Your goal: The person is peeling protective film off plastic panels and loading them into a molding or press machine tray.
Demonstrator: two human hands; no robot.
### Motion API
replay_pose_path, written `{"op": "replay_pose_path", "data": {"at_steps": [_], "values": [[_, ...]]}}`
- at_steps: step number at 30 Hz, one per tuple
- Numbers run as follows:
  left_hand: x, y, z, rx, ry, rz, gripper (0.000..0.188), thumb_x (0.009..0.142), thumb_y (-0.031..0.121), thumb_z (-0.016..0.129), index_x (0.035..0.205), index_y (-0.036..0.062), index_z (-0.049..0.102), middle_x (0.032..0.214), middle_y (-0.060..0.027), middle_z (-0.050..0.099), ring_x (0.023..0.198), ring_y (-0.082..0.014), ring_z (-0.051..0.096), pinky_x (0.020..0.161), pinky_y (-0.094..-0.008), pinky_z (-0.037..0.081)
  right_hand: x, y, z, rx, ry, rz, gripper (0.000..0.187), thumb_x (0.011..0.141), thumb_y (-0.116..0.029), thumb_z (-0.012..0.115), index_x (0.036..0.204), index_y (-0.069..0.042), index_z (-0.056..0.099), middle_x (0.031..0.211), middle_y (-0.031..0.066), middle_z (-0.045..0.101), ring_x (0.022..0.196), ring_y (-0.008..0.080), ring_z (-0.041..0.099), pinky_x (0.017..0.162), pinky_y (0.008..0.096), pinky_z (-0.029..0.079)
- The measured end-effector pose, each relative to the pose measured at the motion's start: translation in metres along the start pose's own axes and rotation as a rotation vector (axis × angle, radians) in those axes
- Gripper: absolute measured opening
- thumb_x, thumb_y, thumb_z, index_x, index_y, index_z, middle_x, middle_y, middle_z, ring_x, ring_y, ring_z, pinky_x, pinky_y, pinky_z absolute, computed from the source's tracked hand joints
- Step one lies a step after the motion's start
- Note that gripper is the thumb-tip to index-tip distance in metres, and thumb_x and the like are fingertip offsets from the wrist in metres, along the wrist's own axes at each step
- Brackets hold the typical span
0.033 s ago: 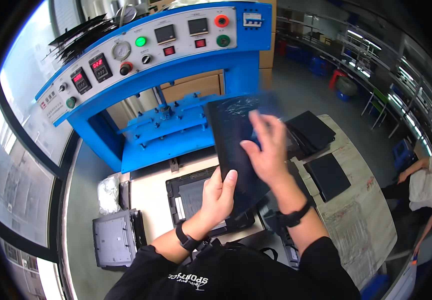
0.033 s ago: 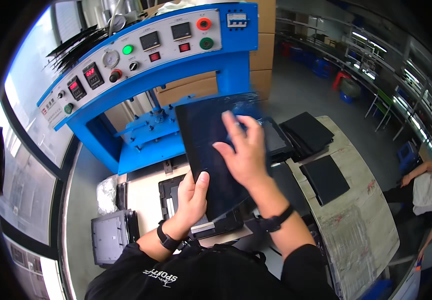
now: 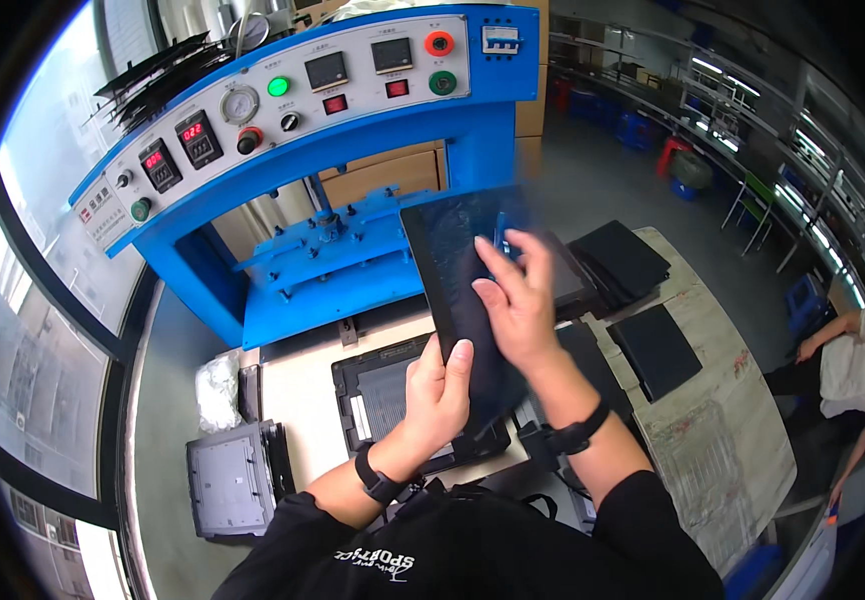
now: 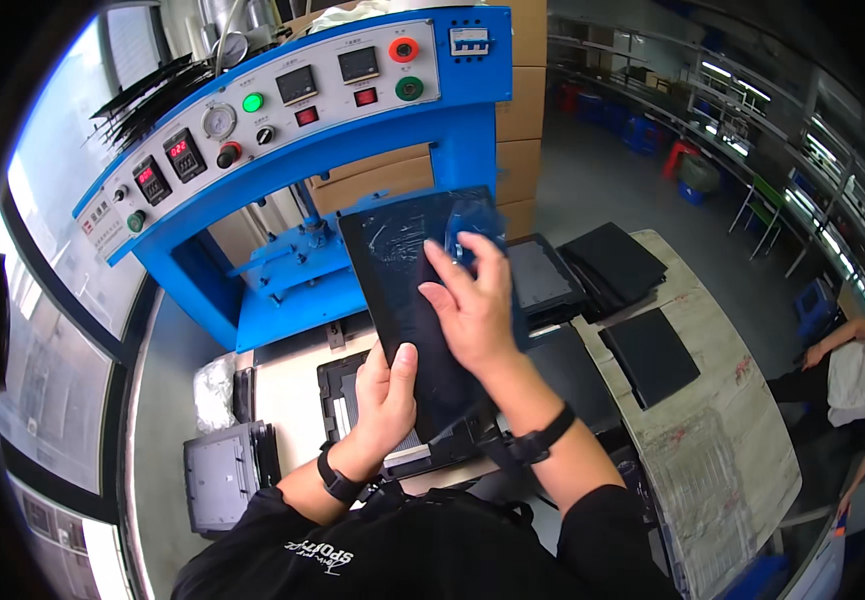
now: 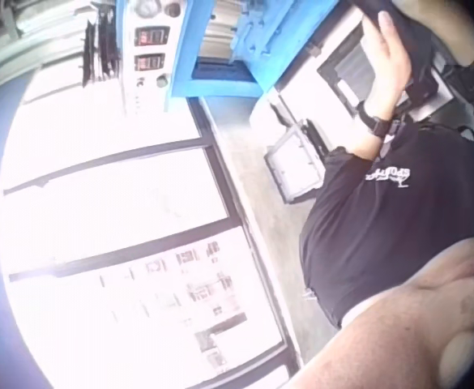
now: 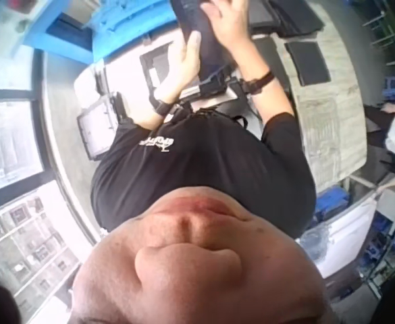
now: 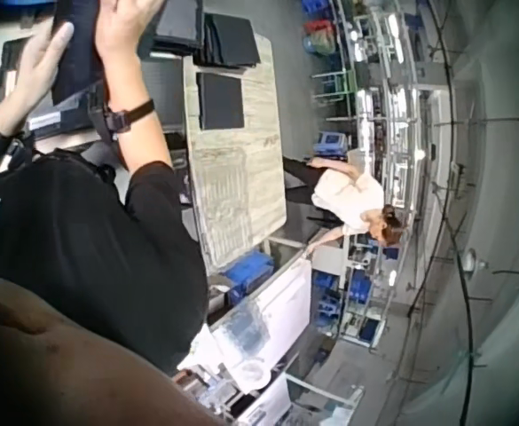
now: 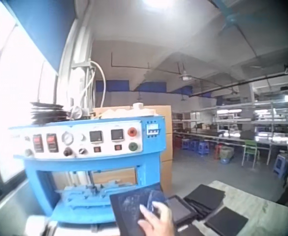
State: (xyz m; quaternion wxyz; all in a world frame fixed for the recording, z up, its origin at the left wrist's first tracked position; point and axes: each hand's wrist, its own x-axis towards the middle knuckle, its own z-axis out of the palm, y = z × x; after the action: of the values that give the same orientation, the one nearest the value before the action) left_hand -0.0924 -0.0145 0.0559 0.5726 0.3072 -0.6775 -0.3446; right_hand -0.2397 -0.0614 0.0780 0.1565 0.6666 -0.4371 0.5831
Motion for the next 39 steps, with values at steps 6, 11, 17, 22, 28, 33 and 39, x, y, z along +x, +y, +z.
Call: {"op": "replay_pose_path", "data": {"at_steps": [6,11,17,22,28,33,39], "values": [[-0.004,-0.002,-0.01,0.23,0.008,0.154,0.021,0.096,0.011,0.05,0.109,-0.0043,0.055,0.059,-0.0132,0.055,0.049,-0.0311,0.058,0.047,-0.0357,0.043,-0.007,0.003,0.034,0.261,0.065,0.201,0.018,0.087,-0.019,0.066,0.085,-0.005,0.054,0.082,0.0101,0.055,0.078,0.0282,0.053,0.07,0.0361,0.043],[-0.006,-0.005,-0.023,0.248,-0.005,0.218,0.021,0.096,0.011,0.047,0.106,-0.0051,0.056,0.058,-0.0127,0.054,0.049,-0.0308,0.058,0.046,-0.0357,0.042,-0.002,-0.015,0.027,0.442,-0.01,0.377,0.025,0.089,-0.025,0.066,0.092,-0.004,0.054,0.066,0.0093,0.05,0.059,0.0281,0.047,0.056,0.0392,0.04],[0.001,-0.007,-0.028,0.276,0.038,0.275,0.021,0.098,0.012,0.046,0.105,-0.0046,0.056,0.057,-0.012,0.053,0.046,-0.0293,0.055,0.045,-0.0352,0.04,0.016,-0.016,0.034,0.225,0.022,0.149,0.023,0.087,-0.019,0.066,0.07,-0.005,0.057,0.081,0.0088,0.057,0.085,0.0248,0.053,0.072,0.0343,0.042],[0.003,-0.003,-0.03,0.213,0.041,0.305,0.021,0.098,0.013,0.045,0.105,-0.0042,0.056,0.056,-0.0116,0.052,0.045,-0.0277,0.054,0.044,-0.0352,0.039,0.026,-0.014,0.03,0.082,0.192,-0.149,0.018,0.085,-0.011,0.065,0.073,-0.006,0.054,0.079,0.0075,0.054,0.076,0.0261,0.051,0.066,0.0371,0.039],[-0.002,-0.007,-0.037,0.233,-0.062,0.226,0.021,0.098,0.013,0.046,0.106,-0.0041,0.056,0.053,-0.0115,0.051,0.044,-0.0295,0.054,0.044,-0.0351,0.039,0.032,-0.011,0.043,0.283,0.147,-0.045,0.019,0.086,-0.017,0.068,0.079,-0.004,0.055,0.062,0.0067,0.053,0.053,0.0237,0.049,0.05,0.033,0.039],[0.001,-0.016,-0.047,0.488,-0.058,0.266,0.022,0.096,0.01,0.049,0.108,-0.0062,0.055,0.058,-0.0159,0.056,0.052,-0.0341,0.06,0.047,-0.0385,0.045,0.026,-0.028,0.022,0.492,-0.145,0.207,0.018,0.09,-0.018,0.065,0.089,-0.004,0.054,0.063,0.0056,0.053,0.055,0.0128,0.048,0.051,0.0268,0.039],[0.001,-0.014,-0.047,0.567,-0.05,0.363,0.025,0.09,0.002,0.055,0.112,-0.0092,0.054,0.066,-0.0178,0.06,0.056,-0.0331,0.062,0.05,-0.0376,0.049,0.053,-0.052,0.003,0.592,-0.184,0.327,0.017,0.093,-0.016,0.06,0.095,-0.002,0.051,0.074,0.0005,0.057,0.066,0.0032,0.048,0.058,0.02,0.038]]}}
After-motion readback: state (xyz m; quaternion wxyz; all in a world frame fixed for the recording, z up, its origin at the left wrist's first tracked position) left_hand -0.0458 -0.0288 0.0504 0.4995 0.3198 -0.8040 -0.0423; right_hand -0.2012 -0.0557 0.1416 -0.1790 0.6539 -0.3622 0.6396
